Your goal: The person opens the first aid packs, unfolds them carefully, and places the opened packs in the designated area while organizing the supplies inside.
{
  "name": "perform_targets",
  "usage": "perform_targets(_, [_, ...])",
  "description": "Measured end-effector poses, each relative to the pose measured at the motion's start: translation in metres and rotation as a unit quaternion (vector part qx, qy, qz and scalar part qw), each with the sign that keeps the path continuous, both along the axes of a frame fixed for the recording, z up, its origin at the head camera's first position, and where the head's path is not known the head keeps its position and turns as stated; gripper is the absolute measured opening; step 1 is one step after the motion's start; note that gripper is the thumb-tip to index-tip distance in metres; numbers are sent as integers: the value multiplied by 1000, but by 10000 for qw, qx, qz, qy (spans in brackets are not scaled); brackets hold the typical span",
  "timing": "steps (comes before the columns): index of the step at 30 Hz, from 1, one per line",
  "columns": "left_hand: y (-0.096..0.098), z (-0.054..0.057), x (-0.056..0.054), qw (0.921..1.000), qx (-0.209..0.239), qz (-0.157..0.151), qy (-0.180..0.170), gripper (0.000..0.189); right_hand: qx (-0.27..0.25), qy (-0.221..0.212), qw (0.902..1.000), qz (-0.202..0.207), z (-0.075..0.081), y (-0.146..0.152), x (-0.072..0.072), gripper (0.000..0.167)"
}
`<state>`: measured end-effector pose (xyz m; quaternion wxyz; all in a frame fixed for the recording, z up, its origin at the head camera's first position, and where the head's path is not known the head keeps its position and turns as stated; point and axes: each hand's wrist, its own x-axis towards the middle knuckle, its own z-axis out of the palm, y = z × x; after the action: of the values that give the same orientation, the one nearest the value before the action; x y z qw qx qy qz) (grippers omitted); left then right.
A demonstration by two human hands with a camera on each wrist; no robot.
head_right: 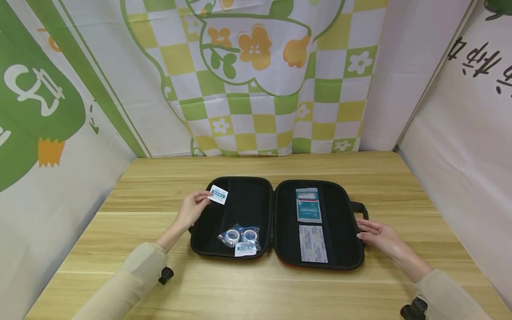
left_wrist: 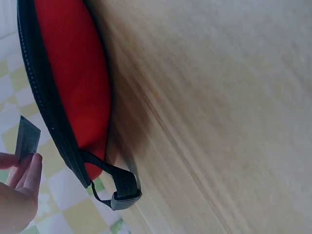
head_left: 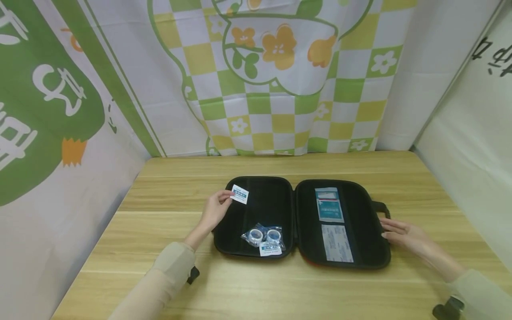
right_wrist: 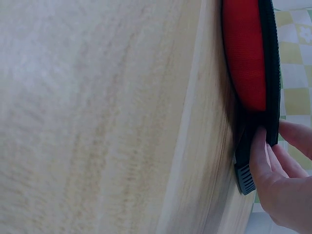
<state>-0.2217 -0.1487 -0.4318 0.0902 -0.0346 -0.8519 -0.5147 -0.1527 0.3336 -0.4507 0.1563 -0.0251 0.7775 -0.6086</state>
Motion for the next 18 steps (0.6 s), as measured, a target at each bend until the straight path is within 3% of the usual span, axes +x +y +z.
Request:
perform_targets(3, [-1,1,-3,9993,50,224,-298,19,-41,-31,10000,31,0,0,0,55])
perform_targets(6, [0,3,-6,9973,400,339,-514,20,-106,-85,9999,44,0,1,0,56])
perform_targets(10, [2,4,-11,9931,929,437,-575,18,-172,-90,9998,27,-1,1,0,53])
perform_targets(18, [3,0,-22,9806,1570,898,-754,21,-257,-5,9997,37,-2,2,0,47])
